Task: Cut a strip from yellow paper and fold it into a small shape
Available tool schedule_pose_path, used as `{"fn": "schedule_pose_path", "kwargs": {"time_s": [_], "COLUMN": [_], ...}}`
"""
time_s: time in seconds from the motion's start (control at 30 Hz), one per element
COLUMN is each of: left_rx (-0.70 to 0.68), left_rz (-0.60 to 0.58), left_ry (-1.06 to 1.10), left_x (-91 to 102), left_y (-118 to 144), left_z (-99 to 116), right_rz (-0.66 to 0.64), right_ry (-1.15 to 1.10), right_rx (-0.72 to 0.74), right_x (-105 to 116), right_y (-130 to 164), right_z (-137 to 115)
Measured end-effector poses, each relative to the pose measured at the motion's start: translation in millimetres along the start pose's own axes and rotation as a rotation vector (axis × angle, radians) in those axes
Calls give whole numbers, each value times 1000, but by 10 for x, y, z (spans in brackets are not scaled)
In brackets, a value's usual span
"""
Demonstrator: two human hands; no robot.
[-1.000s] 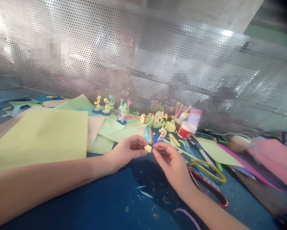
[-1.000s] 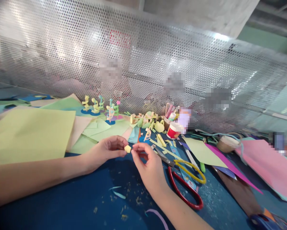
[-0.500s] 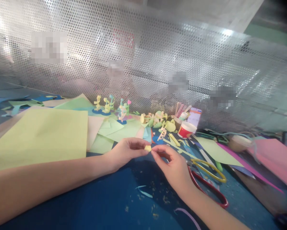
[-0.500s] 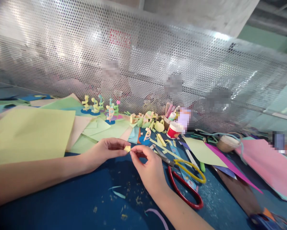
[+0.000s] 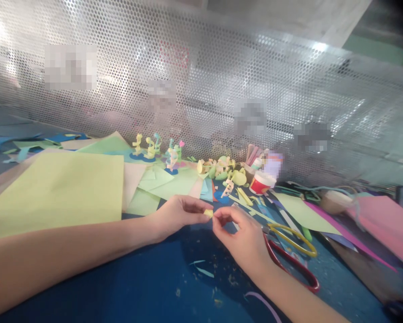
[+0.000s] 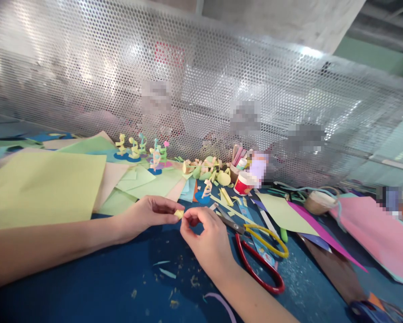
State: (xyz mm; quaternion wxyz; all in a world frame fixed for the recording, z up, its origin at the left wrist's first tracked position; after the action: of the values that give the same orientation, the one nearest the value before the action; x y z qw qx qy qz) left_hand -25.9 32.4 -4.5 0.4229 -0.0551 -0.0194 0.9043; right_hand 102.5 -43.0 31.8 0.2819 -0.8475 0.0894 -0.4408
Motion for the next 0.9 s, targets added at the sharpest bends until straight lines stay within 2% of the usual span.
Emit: {"fn": "schedule_pose_path", "kwargs": {"time_s": [0.17, 0.37, 0.6, 0.9], "left_rx": [5, 4, -55, -50], "left_rz": [-39, -165, -19, -37], "left_ry": [-5, -34, 57, 44], "left_x": [-19, -106, -16, -15], "left_y": [3, 19, -12, -19], "left_z": [-10, 40, 44, 29], "right_rz": [2, -30, -23, 4], "right_ry": [49, 71, -46, 5], "right_rx": [22, 21, -8, 44], "right_x": [7, 2, -12, -1], "right_y": [-2, -4, -11, -6], "right_z": [-39, -72, 4, -13]}}
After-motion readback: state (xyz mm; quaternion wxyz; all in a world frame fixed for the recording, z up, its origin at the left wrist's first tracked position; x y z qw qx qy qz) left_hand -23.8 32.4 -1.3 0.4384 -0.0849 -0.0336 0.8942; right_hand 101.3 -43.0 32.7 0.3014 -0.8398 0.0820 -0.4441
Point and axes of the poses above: each hand's wrist, its own y-axis away from the middle knuckle, its own x-axis out of the back of the hand, z = x × y, the point moved 5 cm from there along -y, towards the middle knuckle, and after that the axes turned 9 degrees about -z, right-handed, at the moved point
